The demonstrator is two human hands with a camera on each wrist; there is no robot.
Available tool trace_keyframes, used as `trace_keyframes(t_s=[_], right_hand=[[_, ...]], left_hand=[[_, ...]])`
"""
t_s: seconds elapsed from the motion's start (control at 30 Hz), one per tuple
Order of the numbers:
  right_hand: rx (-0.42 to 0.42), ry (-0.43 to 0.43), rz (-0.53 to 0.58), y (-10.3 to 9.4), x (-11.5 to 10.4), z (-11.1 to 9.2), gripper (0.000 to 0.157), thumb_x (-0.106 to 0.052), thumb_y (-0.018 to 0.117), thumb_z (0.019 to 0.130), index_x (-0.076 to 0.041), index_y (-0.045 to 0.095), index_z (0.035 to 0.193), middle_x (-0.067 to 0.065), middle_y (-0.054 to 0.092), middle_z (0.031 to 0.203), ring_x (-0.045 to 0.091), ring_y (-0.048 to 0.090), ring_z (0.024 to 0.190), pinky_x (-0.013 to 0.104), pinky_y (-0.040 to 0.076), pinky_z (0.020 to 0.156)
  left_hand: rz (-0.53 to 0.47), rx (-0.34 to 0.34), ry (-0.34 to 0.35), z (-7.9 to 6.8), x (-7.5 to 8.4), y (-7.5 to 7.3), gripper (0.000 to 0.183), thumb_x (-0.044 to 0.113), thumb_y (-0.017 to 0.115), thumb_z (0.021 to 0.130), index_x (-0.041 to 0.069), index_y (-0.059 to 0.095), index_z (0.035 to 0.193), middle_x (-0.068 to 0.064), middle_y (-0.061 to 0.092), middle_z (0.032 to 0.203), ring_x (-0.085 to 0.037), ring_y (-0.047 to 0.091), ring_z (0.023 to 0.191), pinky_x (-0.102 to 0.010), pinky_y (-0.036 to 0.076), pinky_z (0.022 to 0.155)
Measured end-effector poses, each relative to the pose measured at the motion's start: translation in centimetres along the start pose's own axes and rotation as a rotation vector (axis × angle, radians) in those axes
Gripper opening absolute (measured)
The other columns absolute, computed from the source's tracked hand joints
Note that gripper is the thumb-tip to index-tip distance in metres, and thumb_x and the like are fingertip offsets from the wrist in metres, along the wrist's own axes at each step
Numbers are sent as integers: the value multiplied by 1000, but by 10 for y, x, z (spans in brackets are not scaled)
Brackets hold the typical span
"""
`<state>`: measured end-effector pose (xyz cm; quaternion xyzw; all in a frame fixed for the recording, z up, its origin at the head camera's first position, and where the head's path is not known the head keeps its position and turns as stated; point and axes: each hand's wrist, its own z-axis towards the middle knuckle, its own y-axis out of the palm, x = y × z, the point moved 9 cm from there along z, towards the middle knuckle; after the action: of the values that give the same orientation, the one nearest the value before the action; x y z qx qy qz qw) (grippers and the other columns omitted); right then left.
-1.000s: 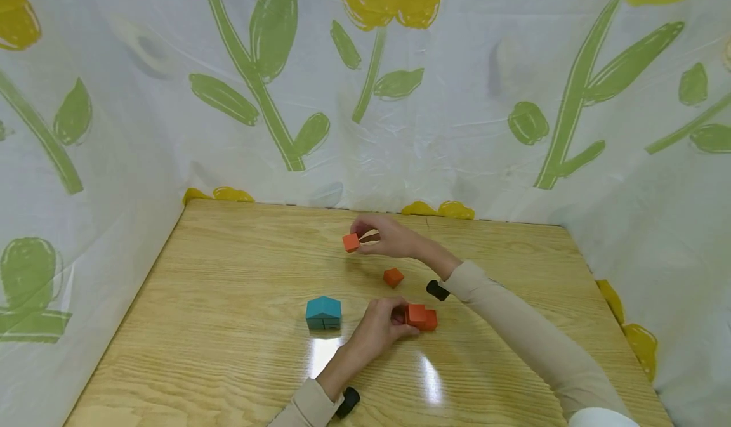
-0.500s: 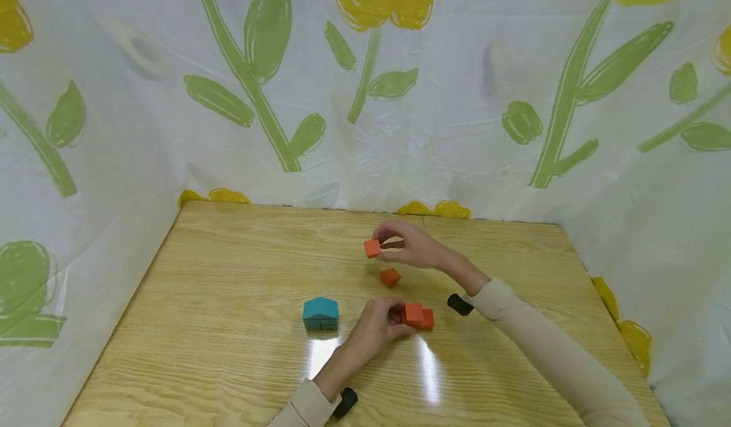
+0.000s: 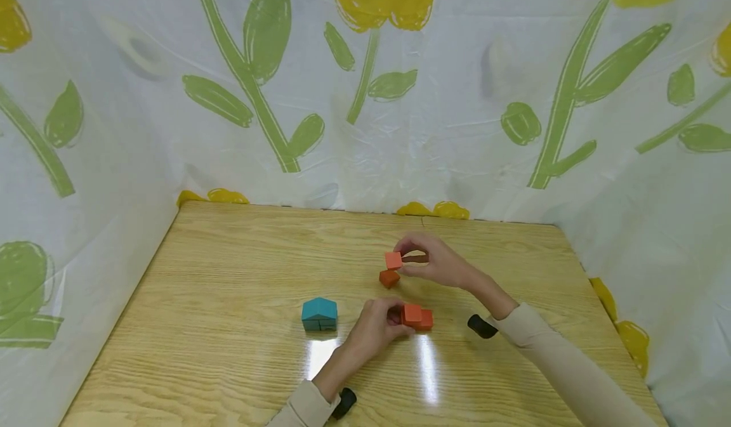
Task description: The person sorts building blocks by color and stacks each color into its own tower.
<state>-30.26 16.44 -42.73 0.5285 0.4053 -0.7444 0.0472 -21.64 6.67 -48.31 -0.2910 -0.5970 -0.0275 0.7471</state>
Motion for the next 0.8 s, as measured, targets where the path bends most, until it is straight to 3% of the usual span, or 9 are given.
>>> trace_keyframes(t_s=[0.37, 0.8], right_hand=[[35, 19, 18, -2, 6, -35, 32, -5, 78, 92, -9, 65, 121, 5, 66, 118, 25, 64, 117, 41, 56, 97], [57, 59, 74, -1, 12, -77, 31, -8, 78, 93, -12, 65, 120, 5, 66, 117, 23, 65, 116, 43, 56, 97]], left_hand=[[35, 11, 25, 0, 4, -1, 24, 0, 86, 81, -1, 74, 102, -11, 76, 93, -9, 69, 75, -16, 55, 66], [-23, -1, -13, 0, 1, 0, 25, -1, 85, 82, -3, 74, 105, -15, 76, 99, -17, 74, 83, -16, 56, 71]])
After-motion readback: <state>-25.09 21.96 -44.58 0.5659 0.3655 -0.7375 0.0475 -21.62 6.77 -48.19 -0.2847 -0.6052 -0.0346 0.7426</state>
